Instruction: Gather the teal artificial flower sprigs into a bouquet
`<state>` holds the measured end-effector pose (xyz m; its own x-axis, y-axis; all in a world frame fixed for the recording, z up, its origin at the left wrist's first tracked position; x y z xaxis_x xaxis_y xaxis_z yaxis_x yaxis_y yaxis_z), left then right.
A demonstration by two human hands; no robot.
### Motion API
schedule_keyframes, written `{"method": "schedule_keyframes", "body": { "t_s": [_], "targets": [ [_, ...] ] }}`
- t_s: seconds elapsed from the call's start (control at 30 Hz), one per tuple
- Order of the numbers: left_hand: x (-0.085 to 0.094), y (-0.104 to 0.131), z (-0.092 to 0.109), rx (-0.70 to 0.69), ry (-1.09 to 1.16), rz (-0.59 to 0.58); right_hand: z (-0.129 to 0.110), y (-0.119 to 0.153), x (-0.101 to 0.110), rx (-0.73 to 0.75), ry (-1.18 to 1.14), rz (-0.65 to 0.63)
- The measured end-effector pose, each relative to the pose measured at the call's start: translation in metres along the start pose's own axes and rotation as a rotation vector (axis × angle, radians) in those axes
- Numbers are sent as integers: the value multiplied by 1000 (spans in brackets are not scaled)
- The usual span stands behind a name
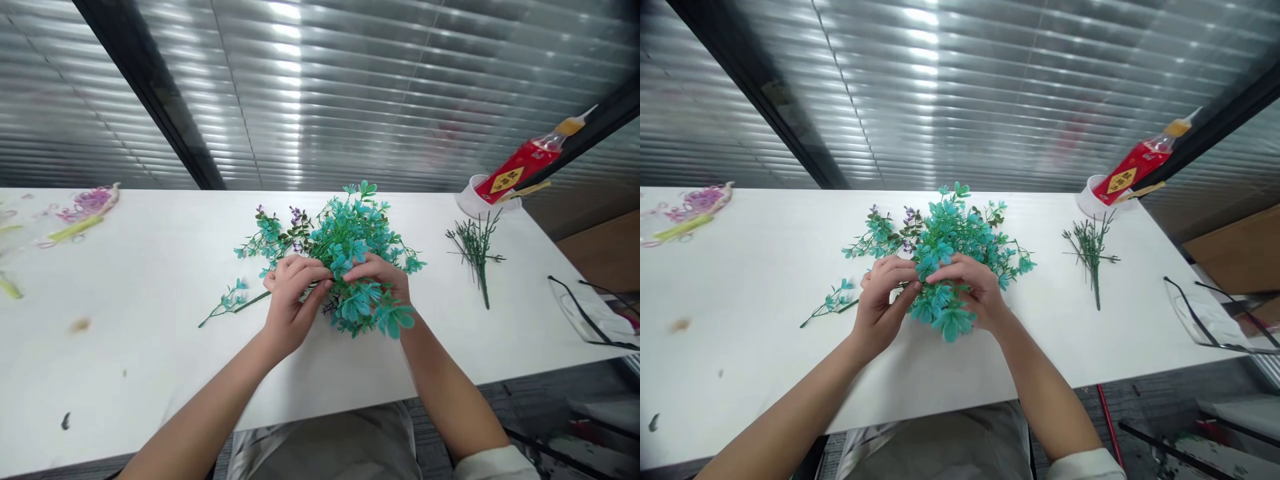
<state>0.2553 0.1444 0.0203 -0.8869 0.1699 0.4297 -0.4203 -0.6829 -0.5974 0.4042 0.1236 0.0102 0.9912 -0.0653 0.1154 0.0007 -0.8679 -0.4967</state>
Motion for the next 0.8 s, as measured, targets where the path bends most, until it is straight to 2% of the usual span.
{"method": "schedule_keyframes", "body": {
  "t_s": [0.17, 0.27, 0.4, 0.57, 0.8],
  "targets": [
    [1, -1, 5, -4, -65, -2, 14, 5, 7, -218, -51, 198],
    [-2, 1, 8, -8, -71, -29, 17, 5, 1, -272, -140, 183],
    [-2, 2, 8, 8, -93, -32, 14, 1, -2, -253, -250, 151],
    [2, 1, 9, 5, -80, 0, 12, -3, 3, -173, -109, 134],
    [4, 1, 14, -31, -123, 22, 9, -3, 3, -147, -141, 147]
  ]
}}
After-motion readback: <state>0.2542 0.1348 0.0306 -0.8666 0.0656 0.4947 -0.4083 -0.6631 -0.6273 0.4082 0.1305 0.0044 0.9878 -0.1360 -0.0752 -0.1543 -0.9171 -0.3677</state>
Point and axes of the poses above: each hand's wrist, its own y-axis away from the middle knuckle, its own x-axis out of the back of the hand, z = x × y, the point moved 9 cm from there along -y, towards the middle knuckle, and after that the axes turned 4 degrees about y, right-handed, at the moved point
